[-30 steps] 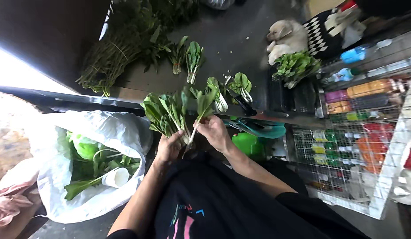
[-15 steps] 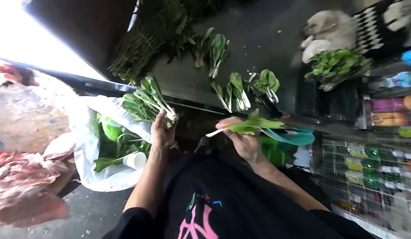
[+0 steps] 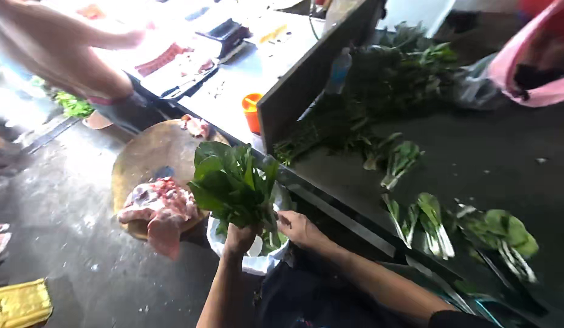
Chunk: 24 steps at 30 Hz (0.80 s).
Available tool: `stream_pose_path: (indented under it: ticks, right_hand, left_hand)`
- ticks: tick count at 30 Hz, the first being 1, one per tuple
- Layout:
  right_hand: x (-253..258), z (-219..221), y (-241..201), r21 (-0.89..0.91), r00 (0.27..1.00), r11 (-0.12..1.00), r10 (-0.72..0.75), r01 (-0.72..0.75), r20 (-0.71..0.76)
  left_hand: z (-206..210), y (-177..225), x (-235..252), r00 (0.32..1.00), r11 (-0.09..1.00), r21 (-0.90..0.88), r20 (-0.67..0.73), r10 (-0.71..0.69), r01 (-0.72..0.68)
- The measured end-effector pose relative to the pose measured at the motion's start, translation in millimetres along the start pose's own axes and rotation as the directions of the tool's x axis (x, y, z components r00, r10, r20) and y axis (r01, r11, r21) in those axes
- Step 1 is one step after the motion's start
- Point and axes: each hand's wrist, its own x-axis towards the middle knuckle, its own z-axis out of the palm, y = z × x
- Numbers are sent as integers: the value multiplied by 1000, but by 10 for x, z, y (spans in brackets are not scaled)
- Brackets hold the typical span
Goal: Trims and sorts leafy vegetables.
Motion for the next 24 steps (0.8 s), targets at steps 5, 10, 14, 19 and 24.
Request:
stream_pose_path:
  ticks: [5,10,14,19,24]
  right_hand:
    - [-223,-371,-129,252,967,934,-238,254,-91]
    - [-650,-487,-93,151,939,936,-289,318,-185]
    - [-850,-471,79,291,904,919,-132,264,-406]
    - [-1091,-513,301,303,830,932,3,200,-558]
    - [-1230,-475,498,382,723,909,150,168,-674]
  left_hand:
    - [-63,-24,-372,982,895,413,-152,-114,168]
    - [219,-209,-359,968,759,618,-11,-249,202]
    - [509,-361,-142,931,760,622,135,-339,187]
    - [882,-773,83,896,974,223,439,-66,-38]
    - [1258,-955,234,817,966,256,564,-119,-36]
